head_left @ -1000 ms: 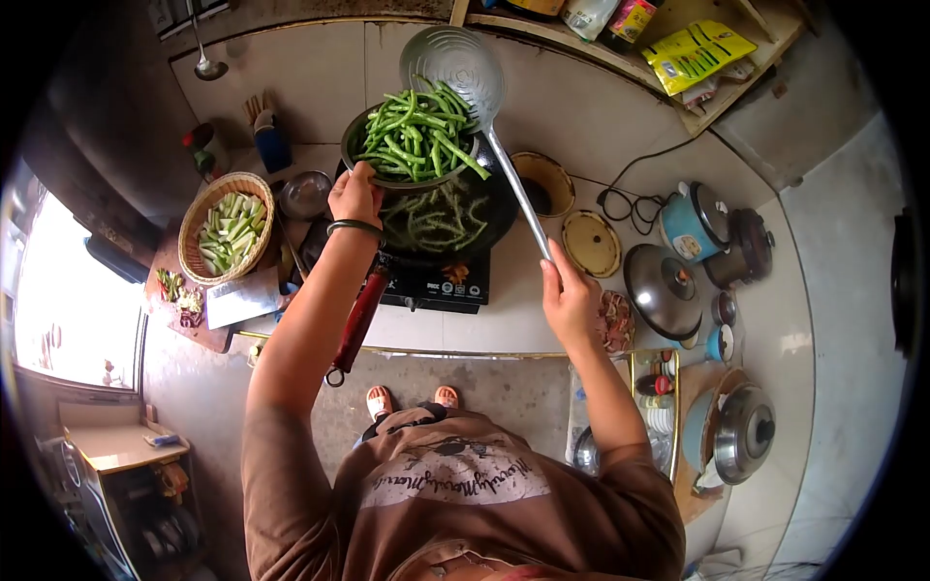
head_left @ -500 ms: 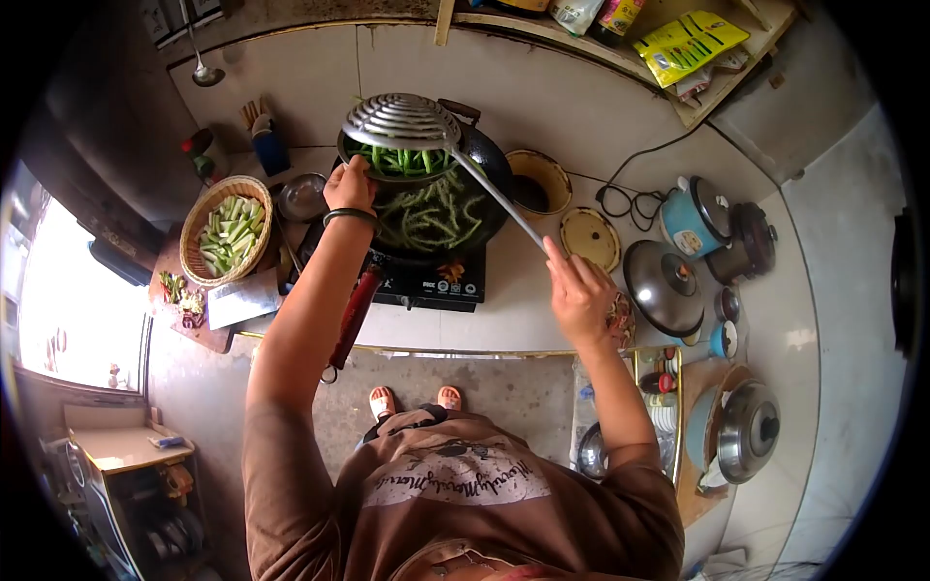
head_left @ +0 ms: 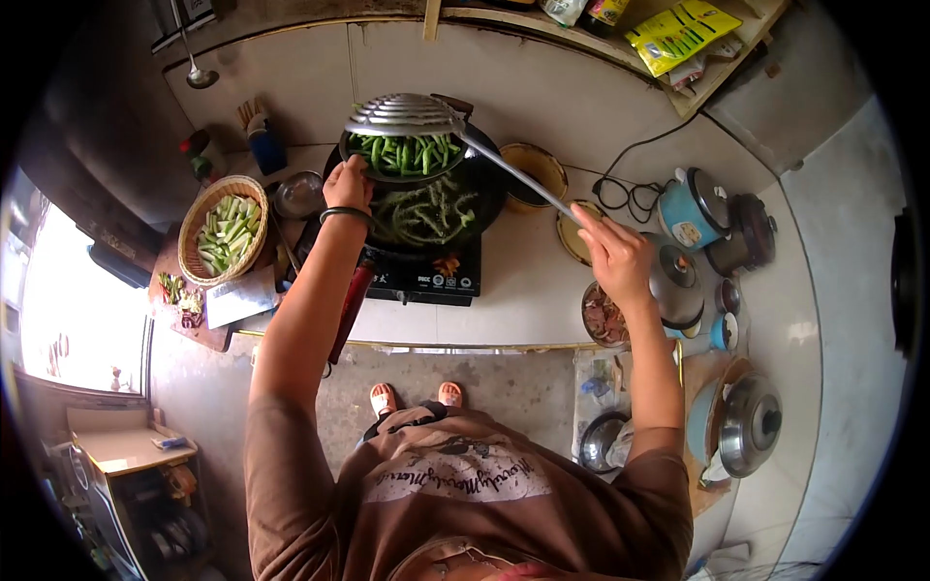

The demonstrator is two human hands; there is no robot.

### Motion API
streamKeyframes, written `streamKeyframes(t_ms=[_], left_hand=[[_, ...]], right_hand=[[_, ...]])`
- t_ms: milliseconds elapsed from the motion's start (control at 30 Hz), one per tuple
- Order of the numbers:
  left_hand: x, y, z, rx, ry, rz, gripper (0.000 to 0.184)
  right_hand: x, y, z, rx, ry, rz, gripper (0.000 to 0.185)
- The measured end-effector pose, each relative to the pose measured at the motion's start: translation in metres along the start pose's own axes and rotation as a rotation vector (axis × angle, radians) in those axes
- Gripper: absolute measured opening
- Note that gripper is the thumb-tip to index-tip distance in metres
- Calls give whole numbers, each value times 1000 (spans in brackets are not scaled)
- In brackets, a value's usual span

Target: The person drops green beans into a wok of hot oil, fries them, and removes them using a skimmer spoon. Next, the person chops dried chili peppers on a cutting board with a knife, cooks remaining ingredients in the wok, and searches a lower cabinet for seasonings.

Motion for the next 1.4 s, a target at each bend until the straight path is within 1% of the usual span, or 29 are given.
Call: streamKeyframes(t_ms=[100,167,300,400,433,467,567,667,700,767,800,900,1000,1067,1133,1200,1267,1300,1333,1400], left_hand=[[11,5,5,-34,73,-20,10],[14,4,7,-8,70,-29,9],[7,-8,7,54,27,-47,10],[3,-12,19,-59,141,-42,16],[1,-13,21,-76,87,-11,14],[3,-14,23,-90,91,0,14],[-7,-15,35,-80,91,12,12],[-34,-19,33,-20,237,-59,10],[-46,-16,30,-20,188,-77,9],[-78,-7,24,-11,196,-59,9],[-95,1,21,-8,201,-47,9],[-153,45,15,-10,233,84,10],[-198,117,17,-7,280,212,10],[-221,164,16,-50,313,313,11],[-234,201,15,-29,315,431,13],[-232,235,15,-12,333,481,14],[-214,278,24,30,344,439,18],[-203,296,31,40,365,410,19],[-194,305,33,49,387,380,21],[-173,326,41,100,369,347,22]], right_hand=[[-5,-6,-11,158,-51,-101,36],[-7,-2,-13,231,-45,-199,32],[-15,1,-16,392,-88,-307,29],[-18,4,-10,455,-110,-340,29],[-17,6,-10,460,-132,-332,28],[-16,6,-9,465,-158,-324,28],[-17,13,6,554,-106,-477,28],[-21,13,17,898,-93,-579,33],[-22,12,23,985,-83,-645,34],[-31,4,32,1141,-67,-753,35],[-34,1,36,1213,-68,-798,35],[-38,-9,60,1280,-3,-893,33],[-46,-23,74,1298,66,-957,33],[-51,-28,78,1252,62,-1006,36],[-53,-31,74,1172,68,-1025,37],[-56,-40,64,1122,89,-1005,38],[-57,-46,49,1012,118,-994,37],[-59,-51,38,1009,110,-947,35],[-58,-56,29,958,137,-930,34],[-58,-66,0,691,143,-771,32]])
Point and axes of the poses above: each hand's wrist, its own x-axis towards the middle knuckle, its own z-axis out of the back of the hand, y = z × x, the point moved 1 cm from there along x, towards the middle knuckle, and after that the axes turned 1 degree about z, right-handed, at the moved point
